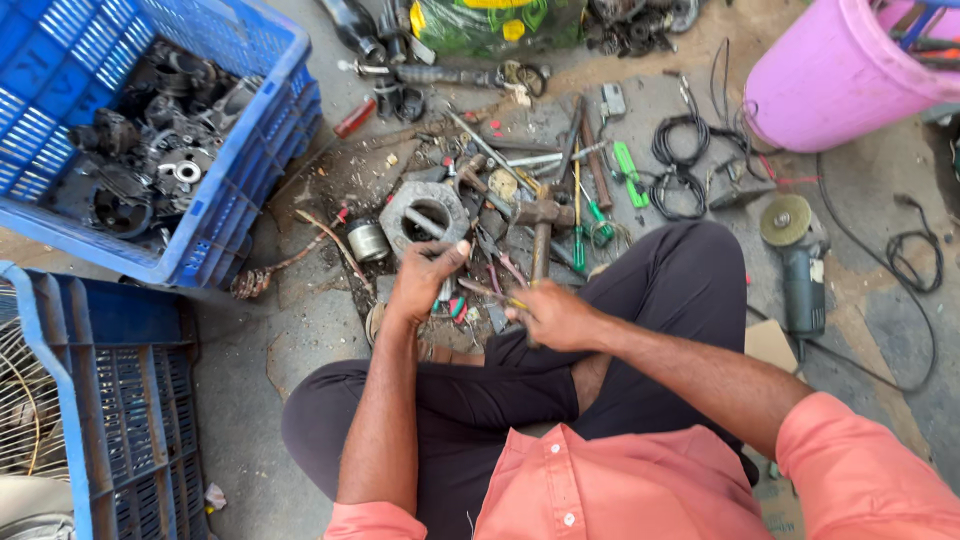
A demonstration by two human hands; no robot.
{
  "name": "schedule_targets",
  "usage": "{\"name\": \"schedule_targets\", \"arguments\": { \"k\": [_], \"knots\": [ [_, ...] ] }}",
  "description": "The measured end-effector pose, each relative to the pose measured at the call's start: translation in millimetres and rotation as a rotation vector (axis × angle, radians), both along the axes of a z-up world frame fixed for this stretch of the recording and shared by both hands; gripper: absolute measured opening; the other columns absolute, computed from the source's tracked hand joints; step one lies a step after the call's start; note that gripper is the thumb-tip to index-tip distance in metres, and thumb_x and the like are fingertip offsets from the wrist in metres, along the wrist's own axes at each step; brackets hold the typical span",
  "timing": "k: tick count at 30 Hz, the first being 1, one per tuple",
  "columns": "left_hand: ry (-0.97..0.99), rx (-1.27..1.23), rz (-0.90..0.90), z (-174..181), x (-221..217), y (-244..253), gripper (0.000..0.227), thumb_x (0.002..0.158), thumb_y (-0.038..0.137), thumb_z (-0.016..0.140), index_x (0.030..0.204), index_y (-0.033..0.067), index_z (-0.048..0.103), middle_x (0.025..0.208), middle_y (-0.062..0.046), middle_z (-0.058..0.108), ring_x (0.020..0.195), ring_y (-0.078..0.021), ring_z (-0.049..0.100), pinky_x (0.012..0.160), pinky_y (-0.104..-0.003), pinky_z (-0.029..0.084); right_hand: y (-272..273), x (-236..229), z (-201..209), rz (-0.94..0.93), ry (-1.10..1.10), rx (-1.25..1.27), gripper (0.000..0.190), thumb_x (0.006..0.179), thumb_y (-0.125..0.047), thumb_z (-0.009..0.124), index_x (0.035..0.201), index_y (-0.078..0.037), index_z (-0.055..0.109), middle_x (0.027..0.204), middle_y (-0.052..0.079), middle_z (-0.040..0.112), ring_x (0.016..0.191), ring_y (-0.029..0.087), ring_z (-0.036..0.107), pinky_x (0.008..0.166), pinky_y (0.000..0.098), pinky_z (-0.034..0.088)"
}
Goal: The person sits on the floor and uses a hammer and pliers to work on a metal part clamped in a vise. They repeatedly strike the part, adjust it, and sort through a pile of gears and mechanical components nearby.
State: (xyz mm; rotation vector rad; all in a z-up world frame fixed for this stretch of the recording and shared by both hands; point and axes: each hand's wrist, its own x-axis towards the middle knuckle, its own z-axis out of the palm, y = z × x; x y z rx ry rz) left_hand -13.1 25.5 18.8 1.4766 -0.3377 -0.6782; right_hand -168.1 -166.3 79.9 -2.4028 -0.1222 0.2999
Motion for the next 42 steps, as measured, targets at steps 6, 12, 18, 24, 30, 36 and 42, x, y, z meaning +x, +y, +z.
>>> {"name": "schedule_targets", "arguments": {
  "k": [6,12,18,24,30,36,42],
  "knots": [
    [0.004,-0.087,-0.099,-13.9,0.9,-5.8,0.055,0.091,0.050,0.074,0.084,-0.0043,0.073,0.075,0.001,0.062,0.072,-0.0093,0.053,0.066,-0.033,0.045,3.9,-7.4,-10.1,-0.045,-0.087,0.163,0.015,0.088,-0.003,0.061,0.101,0.005,0.064,0.072,0.025,0.064,0.063,0.038,0.068,0.058,0.0467,0.051],
    [0.207,0.010,-0.060,-9.4,4.0,-14.5,0.047,0.087,0.046,0.075,0.078,0.0000,0.073,0.065,-0.003,0.064,0.054,-0.0122,0.057,0.050,-0.032,0.047,8.3,-13.1,-40.9,-0.204,-0.048,0.115,0.008,0.091,-0.002,0.061,0.096,0.005,0.063,0.067,0.024,0.064,0.058,0.036,0.066,0.058,0.0449,0.051],
    [0.621,-0.174,0.273,-18.9,3.9,-18.9,0.039,0.087,0.040,0.074,0.084,0.0014,0.068,0.067,-0.008,0.069,0.052,-0.0198,0.066,0.047,-0.036,0.054,23.8,1.2,-33.0,-0.460,-0.309,0.117,0.018,0.101,-0.010,0.050,0.097,0.002,0.063,0.066,0.013,0.063,0.056,0.022,0.064,0.053,0.0374,0.050],
    [0.579,-0.483,0.262,-14.9,2.2,-9.5,0.040,0.095,0.042,0.072,0.088,0.0028,0.068,0.072,-0.005,0.067,0.056,-0.0157,0.065,0.052,-0.034,0.056,13.1,25.2,12.6,-0.448,-0.165,0.226,0.033,0.108,-0.030,0.053,0.101,0.000,0.065,0.063,0.006,0.062,0.054,0.014,0.061,0.052,0.0319,0.048],
    [0.527,-0.534,0.213,-10.8,-10.3,-0.1,0.044,0.093,0.046,0.072,0.085,0.0032,0.068,0.069,-0.007,0.066,0.053,-0.0159,0.065,0.050,-0.033,0.055,29.1,7.5,24.9,-0.321,-0.013,0.194,0.027,0.104,-0.025,0.056,0.105,-0.001,0.069,0.062,0.009,0.061,0.055,0.016,0.058,0.053,0.0353,0.048],
    [0.248,-0.411,0.148,-7.3,-5.0,1.7,0.050,0.095,0.051,0.070,0.084,0.0019,0.073,0.072,-0.004,0.067,0.057,-0.0108,0.060,0.052,-0.028,0.049,26.1,5.1,30.2,-0.182,0.187,0.143,0.027,0.102,-0.022,0.057,0.090,0.000,0.068,0.065,0.009,0.068,0.057,0.020,0.065,0.057,0.0391,0.052],
    [-0.132,-0.069,0.170,-1.0,-3.1,7.5,0.060,0.097,0.060,0.062,0.074,0.0051,0.070,0.063,0.007,0.053,0.061,-0.0052,0.041,0.054,-0.030,0.032,22.1,11.1,40.5,-0.113,0.224,-0.015,0.027,0.101,-0.022,0.058,0.091,0.001,0.067,0.066,0.014,0.067,0.060,0.028,0.067,0.061,0.0425,0.051]
  ]
}}
